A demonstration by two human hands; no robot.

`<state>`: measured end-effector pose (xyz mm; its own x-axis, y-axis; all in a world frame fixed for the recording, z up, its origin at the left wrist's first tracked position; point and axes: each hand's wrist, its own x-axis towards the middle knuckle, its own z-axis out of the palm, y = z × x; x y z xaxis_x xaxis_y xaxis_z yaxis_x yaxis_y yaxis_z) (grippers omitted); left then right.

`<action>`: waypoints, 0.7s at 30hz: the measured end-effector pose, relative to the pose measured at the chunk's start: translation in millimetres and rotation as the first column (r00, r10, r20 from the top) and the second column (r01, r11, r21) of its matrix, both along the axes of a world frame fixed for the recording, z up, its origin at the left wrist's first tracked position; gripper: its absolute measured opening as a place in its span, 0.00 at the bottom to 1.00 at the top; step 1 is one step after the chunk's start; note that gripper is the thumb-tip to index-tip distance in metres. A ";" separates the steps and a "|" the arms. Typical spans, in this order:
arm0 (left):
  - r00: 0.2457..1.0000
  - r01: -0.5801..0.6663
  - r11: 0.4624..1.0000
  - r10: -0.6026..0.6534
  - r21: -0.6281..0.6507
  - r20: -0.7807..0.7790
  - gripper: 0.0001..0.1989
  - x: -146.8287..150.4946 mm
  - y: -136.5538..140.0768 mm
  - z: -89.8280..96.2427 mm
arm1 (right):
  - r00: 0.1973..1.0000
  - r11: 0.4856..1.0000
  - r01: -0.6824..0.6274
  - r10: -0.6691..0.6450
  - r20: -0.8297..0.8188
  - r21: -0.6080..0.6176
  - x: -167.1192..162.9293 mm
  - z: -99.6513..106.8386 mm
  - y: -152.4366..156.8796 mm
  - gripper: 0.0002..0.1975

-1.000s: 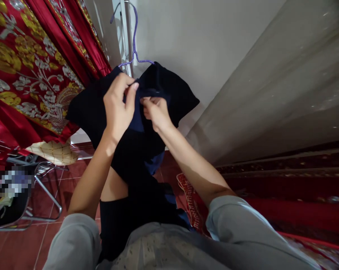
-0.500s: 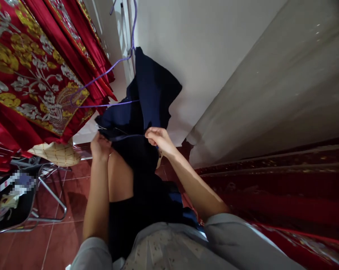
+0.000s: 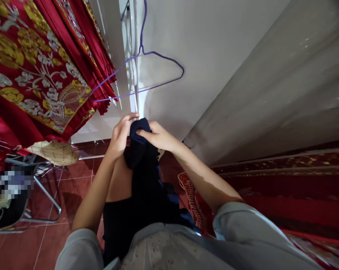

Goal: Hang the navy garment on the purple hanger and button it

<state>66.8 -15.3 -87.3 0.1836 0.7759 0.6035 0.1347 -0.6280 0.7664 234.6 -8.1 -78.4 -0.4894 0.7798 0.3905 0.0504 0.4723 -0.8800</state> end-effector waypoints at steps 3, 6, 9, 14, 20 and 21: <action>0.973 0.164 0.982 -0.177 -0.099 -0.147 0.33 -9.0 2.8 -22.4 | 0.992 0.995 -0.042 0.030 0.120 0.095 23.2 32.7 8.5 0.06; 0.892 0.165 0.983 -0.183 -0.079 -0.413 0.25 -25.7 1.1 -38.6 | 0.976 0.954 0.183 -0.205 0.070 0.239 34.1 45.5 40.6 0.07; 0.841 0.058 0.994 -0.100 -0.095 -0.531 0.21 -50.1 1.0 -36.0 | 0.906 0.878 0.422 -0.415 -0.077 0.226 29.5 29.4 88.8 0.04; 0.812 -0.021 0.985 -0.084 -0.174 -0.577 0.13 -98.4 5.4 -20.5 | 0.929 0.934 0.355 -0.356 0.099 0.031 29.5 -11.9 123.6 0.19; 0.797 -0.195 0.948 0.004 -0.252 -0.603 0.17 -137.8 16.6 -9.1 | 0.797 0.800 0.598 -0.600 0.062 0.046 77.4 -13.0 105.8 0.20; 0.799 -0.256 0.943 0.082 -0.214 -0.596 0.17 -137.9 18.5 -1.2 | 0.754 0.756 0.651 -0.654 0.056 0.070 84.1 -10.6 105.7 0.21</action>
